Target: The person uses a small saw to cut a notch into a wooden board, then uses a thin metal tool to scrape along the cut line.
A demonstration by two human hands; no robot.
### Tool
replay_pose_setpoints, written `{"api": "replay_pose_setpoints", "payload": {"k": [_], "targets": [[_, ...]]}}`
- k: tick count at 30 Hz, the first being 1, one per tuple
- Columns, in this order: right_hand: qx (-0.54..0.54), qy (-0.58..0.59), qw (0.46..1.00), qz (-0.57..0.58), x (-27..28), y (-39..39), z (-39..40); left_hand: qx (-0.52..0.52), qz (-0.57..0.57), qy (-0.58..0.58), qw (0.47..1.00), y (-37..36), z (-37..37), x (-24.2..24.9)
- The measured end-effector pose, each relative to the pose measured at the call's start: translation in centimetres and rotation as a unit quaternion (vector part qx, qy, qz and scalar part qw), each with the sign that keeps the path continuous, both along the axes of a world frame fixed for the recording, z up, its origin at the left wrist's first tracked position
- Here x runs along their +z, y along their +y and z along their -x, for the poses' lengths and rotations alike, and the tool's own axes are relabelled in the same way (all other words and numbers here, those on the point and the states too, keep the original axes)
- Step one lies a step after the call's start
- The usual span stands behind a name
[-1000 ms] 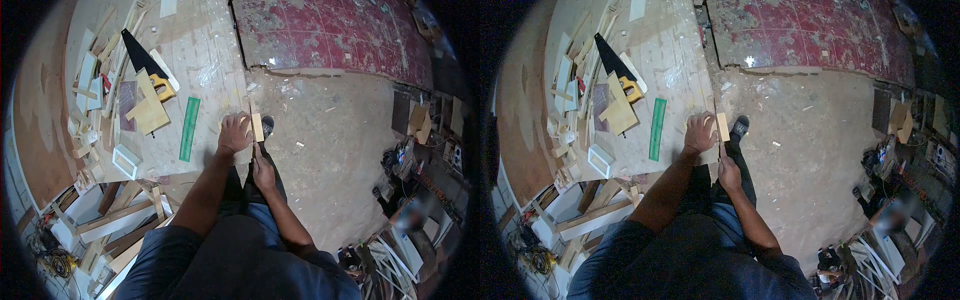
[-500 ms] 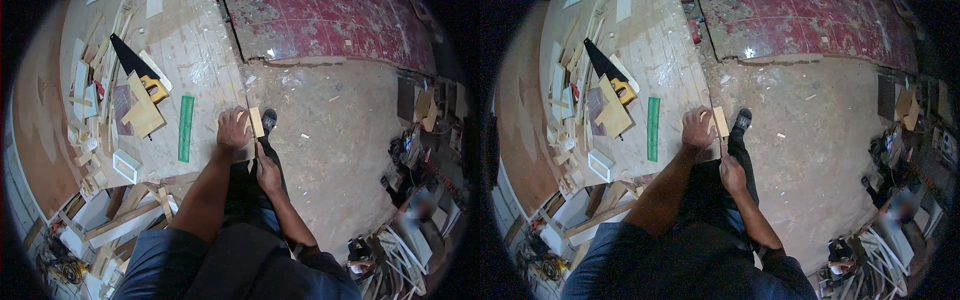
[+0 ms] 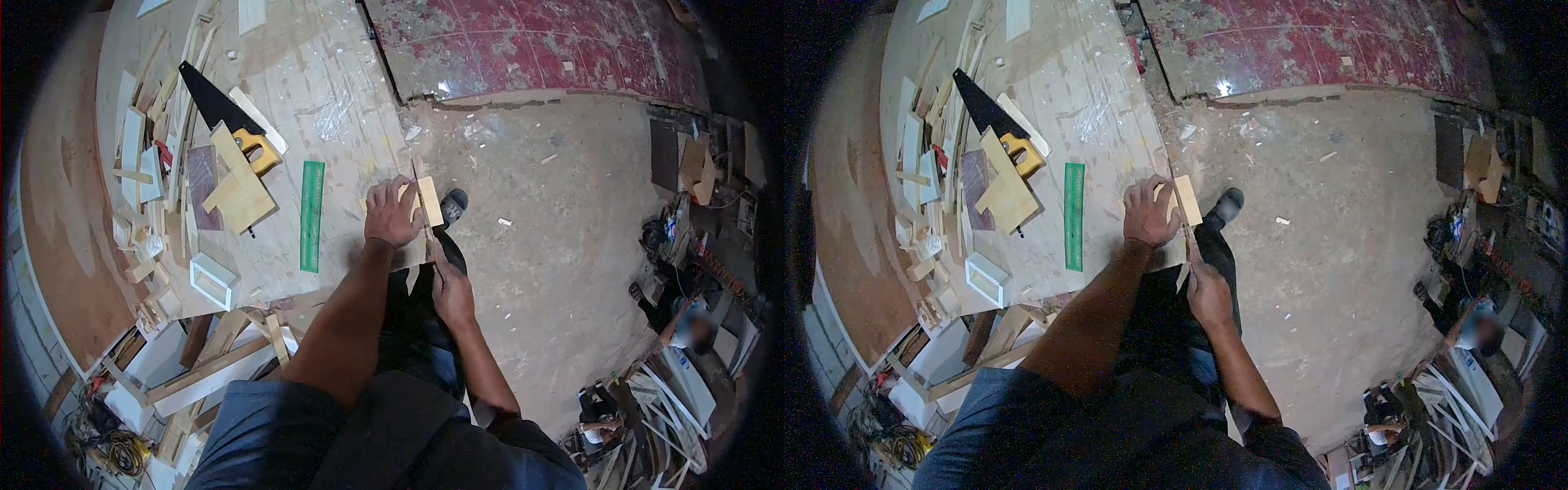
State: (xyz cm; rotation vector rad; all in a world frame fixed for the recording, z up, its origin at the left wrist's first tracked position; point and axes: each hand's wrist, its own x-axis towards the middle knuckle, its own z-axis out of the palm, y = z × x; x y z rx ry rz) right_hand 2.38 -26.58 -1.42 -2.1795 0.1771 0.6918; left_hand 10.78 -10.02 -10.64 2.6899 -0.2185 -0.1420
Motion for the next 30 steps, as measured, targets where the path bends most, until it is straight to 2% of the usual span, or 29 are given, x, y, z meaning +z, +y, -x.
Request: {"api": "replay_pose_setpoints", "payload": {"k": [4, 6, 13, 16, 22, 25, 27, 30], "targets": [[-0.003, 0.049, 0.999, 0.018, 1.3, -0.3, -0.8, -0.004, 0.013, -0.012, 1.000, 0.2, -0.1, -0.1], [-0.007, -0.004, 1.000, 0.001, 1.2, -0.4, -0.4, -0.004, 0.023, -0.025, 0.999, 0.2, 0.0, 0.0], [0.006, -0.017, 1.000, -0.001, 1.4, 0.1, -1.0, -0.010, 0.017, -0.013, 1.000, 0.2, -0.1, 0.2], [-0.027, 0.007, 0.999, -0.029, 3.0, -0.2, -1.4, -0.007, 0.023, -0.032, 0.999, 0.1, -0.2, 0.3], [0.015, 0.039, 0.999, 0.010, 3.8, 0.2, -3.4, -0.007, 0.021, -0.021, 1.000, 0.1, -0.4, 0.2], [-0.012, 0.054, 0.998, 0.010, 5.6, 0.4, -3.8, -0.006, 0.022, -0.052, 0.998, 0.1, -0.4, 0.4], [-0.024, 0.125, 0.991, 0.036, 6.3, 0.7, -4.9, -0.006, 0.010, -0.040, 0.999, 0.0, -0.2, 0.3], [-0.021, 0.114, 0.992, 0.048, 5.2, 1.4, -6.0, -0.008, 0.018, -0.054, 0.998, 0.0, -0.2, -0.1]]}}
